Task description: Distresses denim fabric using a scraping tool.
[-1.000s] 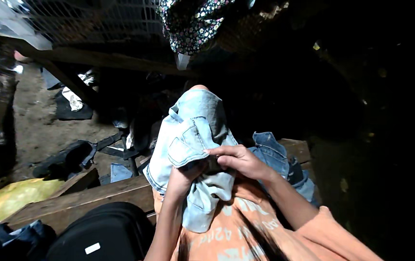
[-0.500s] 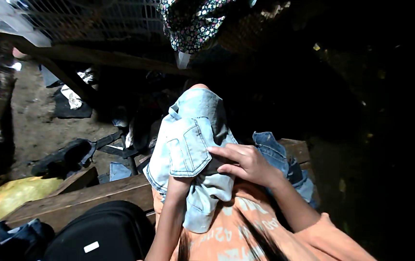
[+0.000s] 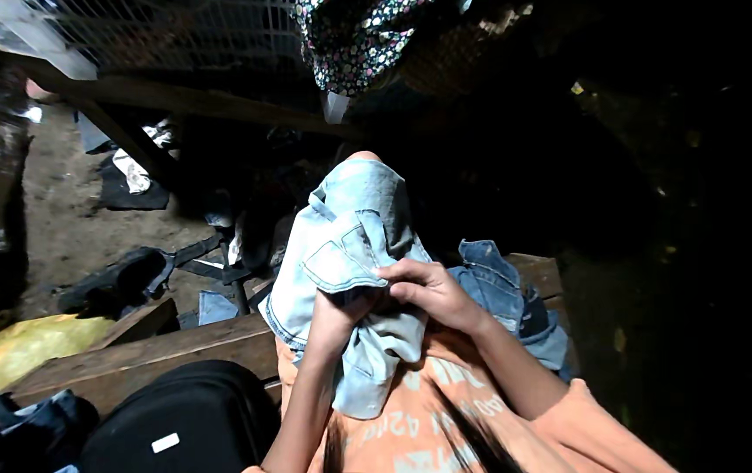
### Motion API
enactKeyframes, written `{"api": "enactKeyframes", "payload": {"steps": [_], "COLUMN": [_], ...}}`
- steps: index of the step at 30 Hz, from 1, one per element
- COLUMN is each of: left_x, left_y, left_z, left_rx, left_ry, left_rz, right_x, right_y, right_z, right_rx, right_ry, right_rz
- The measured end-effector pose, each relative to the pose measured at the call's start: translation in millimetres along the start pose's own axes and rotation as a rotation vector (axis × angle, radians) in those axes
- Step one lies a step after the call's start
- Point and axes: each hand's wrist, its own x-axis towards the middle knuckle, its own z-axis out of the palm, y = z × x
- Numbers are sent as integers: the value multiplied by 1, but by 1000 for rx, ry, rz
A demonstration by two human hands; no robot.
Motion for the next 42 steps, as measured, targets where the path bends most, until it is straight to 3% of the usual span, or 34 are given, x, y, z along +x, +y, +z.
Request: {"api": "enactKeyframes", "payload": {"steps": [2,5,8,12,17,23,26,28,32,34,38,42], "left_x": [0,-2,1,0,-2,-3,1,-1,-1,0,-3,-3], "left_y": [1,-11,-33,-34,-22,-40,-21,-7,5,5,0,-39], "left_z": [-2,-11,-22,-23,-15,-23,-13,-9,-4,-2,-6,-20], "left_rx": [-9,-60,-184,-230,-108,-51,-20,4,20,-1,38,21], "left_ry": [6,35,64,29,63,2,-16,-48,-51,-37,1,26], "left_rz": [-11,-89,-172,-180,-220,-164,-148,-91,-26,-11,-60,-78], "right_x": [2,-3,-10,-14,-6,-10,-6,-2,2,1,-4,-13], "right_y": [-5,-12,-10,-6,1,-4,-1,2,-9,-13,-10,-14], "right_z": [-4,-12,-12,-16,-11,-17,-12,-10,-17,-18,-20,-19], "right_rx": [40,-330,-719,-862,-818,-859,-834,-639,-1,124,-219,-577], "right_ry": [-58,-103,-27,7,22,15,42,39,-78,-98,-113,-99], "right_rz": [45,-11,-173,-272,-309,-310,-295,-190,101,168,84,30]}}
